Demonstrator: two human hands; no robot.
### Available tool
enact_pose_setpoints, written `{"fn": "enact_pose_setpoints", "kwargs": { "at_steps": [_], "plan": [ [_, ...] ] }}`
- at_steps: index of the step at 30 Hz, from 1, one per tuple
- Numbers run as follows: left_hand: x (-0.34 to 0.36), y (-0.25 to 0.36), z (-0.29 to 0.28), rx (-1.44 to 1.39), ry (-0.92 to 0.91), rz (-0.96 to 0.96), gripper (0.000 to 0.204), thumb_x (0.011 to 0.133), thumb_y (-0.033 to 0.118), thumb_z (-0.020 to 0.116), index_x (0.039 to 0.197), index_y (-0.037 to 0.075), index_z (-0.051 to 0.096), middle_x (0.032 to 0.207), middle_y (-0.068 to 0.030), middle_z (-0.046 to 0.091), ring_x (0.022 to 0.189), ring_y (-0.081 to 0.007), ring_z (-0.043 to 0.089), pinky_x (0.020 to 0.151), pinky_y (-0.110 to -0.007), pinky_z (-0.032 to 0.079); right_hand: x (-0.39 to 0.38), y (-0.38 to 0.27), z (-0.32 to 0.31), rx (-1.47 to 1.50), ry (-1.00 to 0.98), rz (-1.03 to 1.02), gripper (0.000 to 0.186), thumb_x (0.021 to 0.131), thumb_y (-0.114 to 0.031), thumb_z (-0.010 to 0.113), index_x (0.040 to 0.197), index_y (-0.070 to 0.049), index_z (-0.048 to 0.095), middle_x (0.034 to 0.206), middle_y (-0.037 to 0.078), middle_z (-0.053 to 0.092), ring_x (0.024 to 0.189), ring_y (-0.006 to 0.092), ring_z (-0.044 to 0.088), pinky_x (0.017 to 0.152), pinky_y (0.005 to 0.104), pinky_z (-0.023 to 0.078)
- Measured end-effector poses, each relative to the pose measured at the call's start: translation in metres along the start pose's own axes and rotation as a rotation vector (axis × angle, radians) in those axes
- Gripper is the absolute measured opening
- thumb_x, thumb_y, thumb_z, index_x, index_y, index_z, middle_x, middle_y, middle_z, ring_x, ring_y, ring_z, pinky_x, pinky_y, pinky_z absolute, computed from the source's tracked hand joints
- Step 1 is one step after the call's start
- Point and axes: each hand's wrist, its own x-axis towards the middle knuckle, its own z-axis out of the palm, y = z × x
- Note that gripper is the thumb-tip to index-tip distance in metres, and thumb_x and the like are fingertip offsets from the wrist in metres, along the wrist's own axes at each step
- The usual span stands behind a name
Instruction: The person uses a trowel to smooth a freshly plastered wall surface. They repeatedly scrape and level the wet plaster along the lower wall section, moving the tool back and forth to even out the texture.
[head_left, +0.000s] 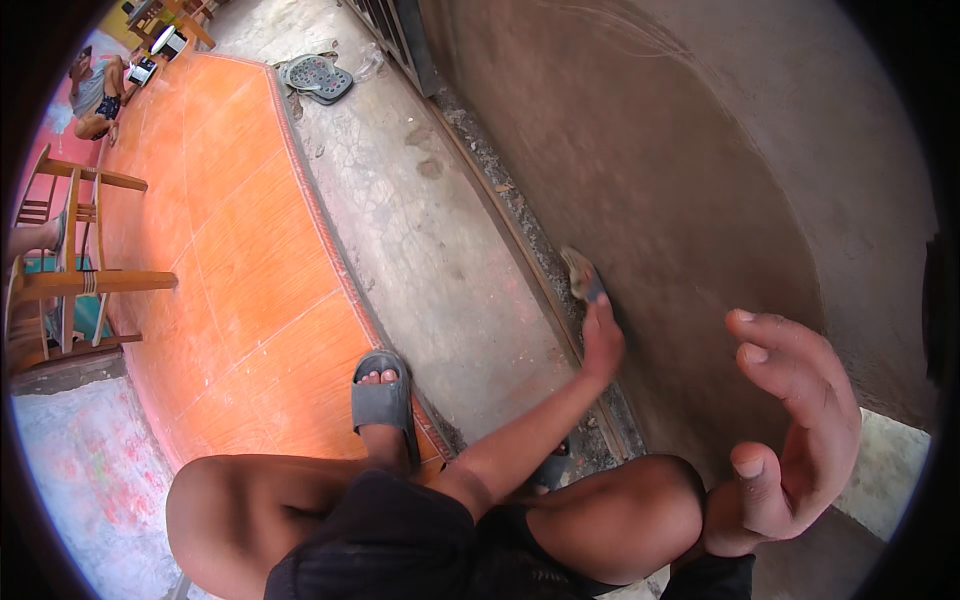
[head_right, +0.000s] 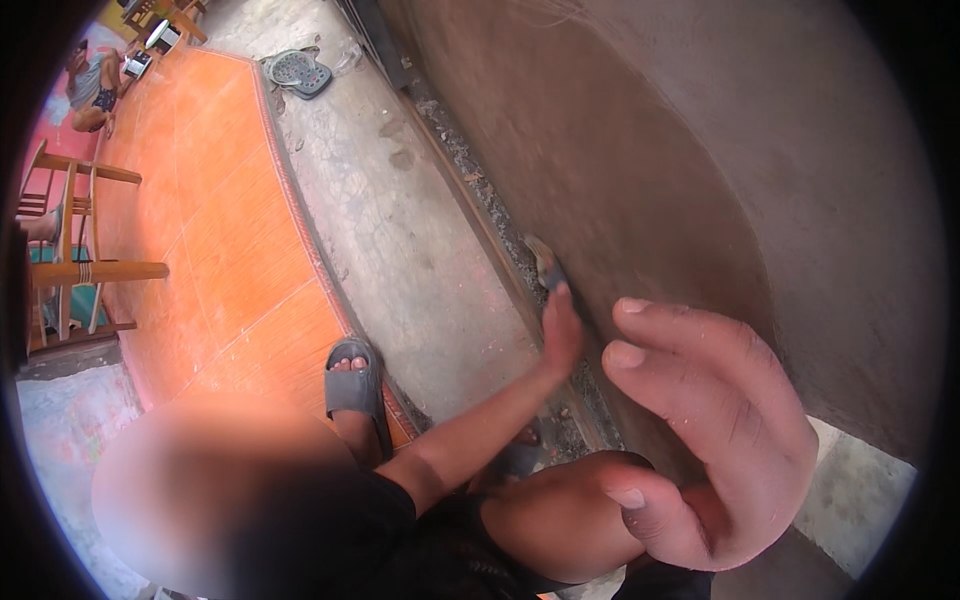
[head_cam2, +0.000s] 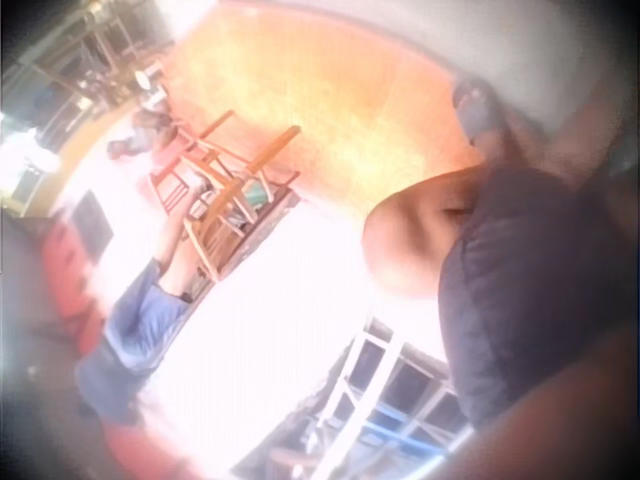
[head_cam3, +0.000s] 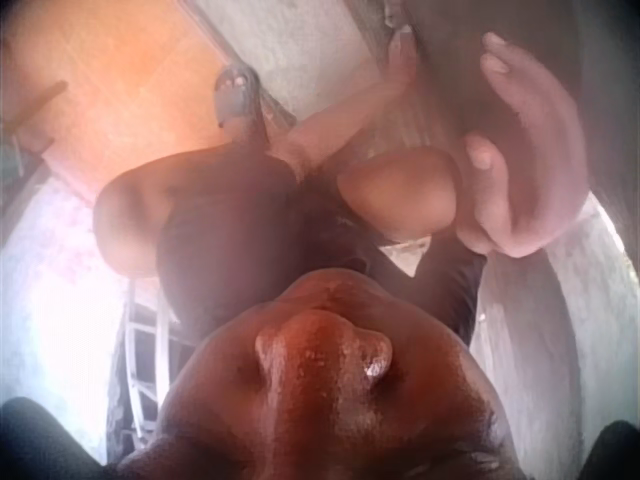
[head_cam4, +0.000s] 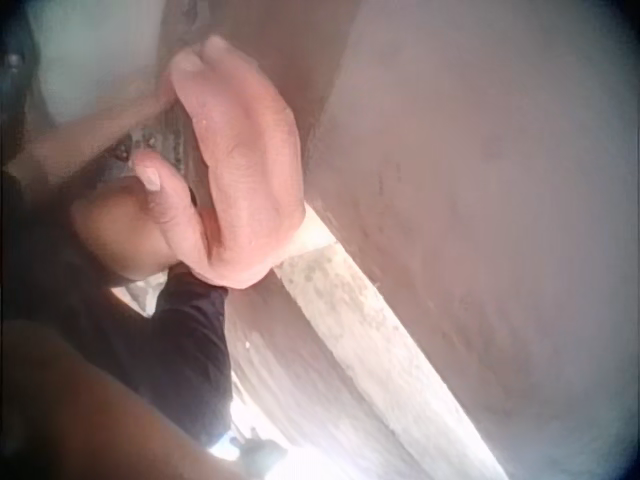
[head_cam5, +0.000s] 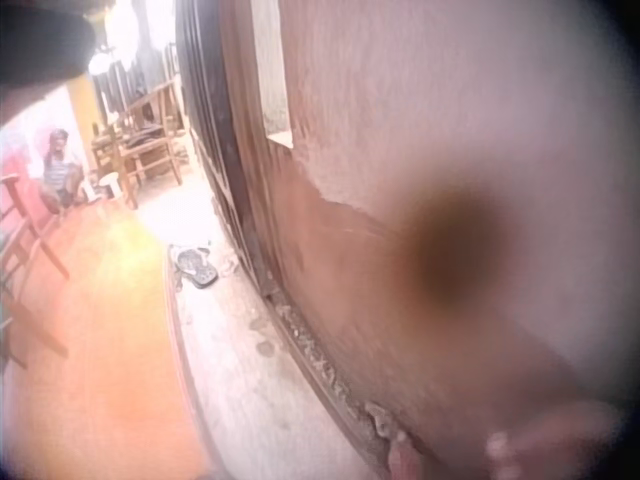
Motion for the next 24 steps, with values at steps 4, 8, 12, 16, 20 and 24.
{"fn": "enact_pose_setpoints", "kwargs": {
  "at_steps": [4,8,12,16,20,24],
  "plan": [
    [-0.043,-0.025,0.013,0.024,-0.023,-0.072,0.042,0.111,0.027,0.035,0.126,-0.007,0.053,0.121,-0.0183,0.061,0.116,-0.0245,0.053,0.104,-0.034,0.038,0.000,0.000,0.003,-0.016,-0.028,0.010,0.055,0.089,-0.047,0.065,0.102,0.006,0.068,0.104,0.027,0.069,0.093,0.0356,0.069,0.083,0.0402,0.055],
    [0.068,0.061,0.011,-0.036,0.195,0.149,0.048,0.111,0.031,0.032,0.119,-0.008,0.058,0.117,-0.0205,0.066,0.111,-0.0318,0.059,0.100,-0.040,0.042,-0.007,-0.002,0.003,0.013,0.032,0.057,0.057,0.088,-0.052,0.064,0.099,0.004,0.069,0.102,0.025,0.071,0.092,0.0347,0.069,0.084,0.0405,0.053],
    [0.159,0.119,-0.003,-0.314,0.193,-0.040,0.053,0.109,0.037,0.032,0.121,-0.008,0.057,0.120,-0.0205,0.065,0.113,-0.0310,0.059,0.101,-0.039,0.042,-0.012,-0.002,0.000,0.033,0.035,0.040,0.058,0.087,-0.052,0.065,0.099,0.004,0.070,0.103,0.025,0.071,0.093,0.0340,0.069,0.084,0.0402,0.053],
    [0.062,0.074,0.003,0.048,0.147,0.049,0.054,0.110,0.038,0.032,0.122,-0.008,0.057,0.119,-0.0197,0.064,0.113,-0.0296,0.059,0.103,-0.038,0.041,-0.011,0.000,-0.001,0.062,0.059,0.053,0.058,0.087,-0.053,0.065,0.099,0.004,0.070,0.103,0.025,0.071,0.094,0.0340,0.068,0.084,0.0404,0.053],
    [-0.075,0.033,0.019,-0.100,0.000,-0.087,0.048,0.111,0.034,0.033,0.123,-0.006,0.056,0.117,-0.0161,0.062,0.113,-0.0213,0.054,0.101,-0.034,0.039,-0.009,0.002,0.001,0.030,0.019,0.024,0.058,0.087,-0.053,0.065,0.099,0.004,0.070,0.103,0.025,0.071,0.094,0.0343,0.068,0.084,0.0406,0.053],
    [0.009,0.080,0.011,-0.095,0.085,0.008,0.046,0.111,0.033,0.034,0.119,-0.007,0.056,0.111,-0.0159,0.061,0.108,-0.0215,0.054,0.100,-0.035,0.040,-0.010,0.001,0.002,0.015,0.028,0.060,0.058,0.087,-0.052,0.065,0.100,0.004,0.070,0.103,0.025,0.071,0.094,0.0344,0.068,0.084,0.0405,0.053]
  ]
}}
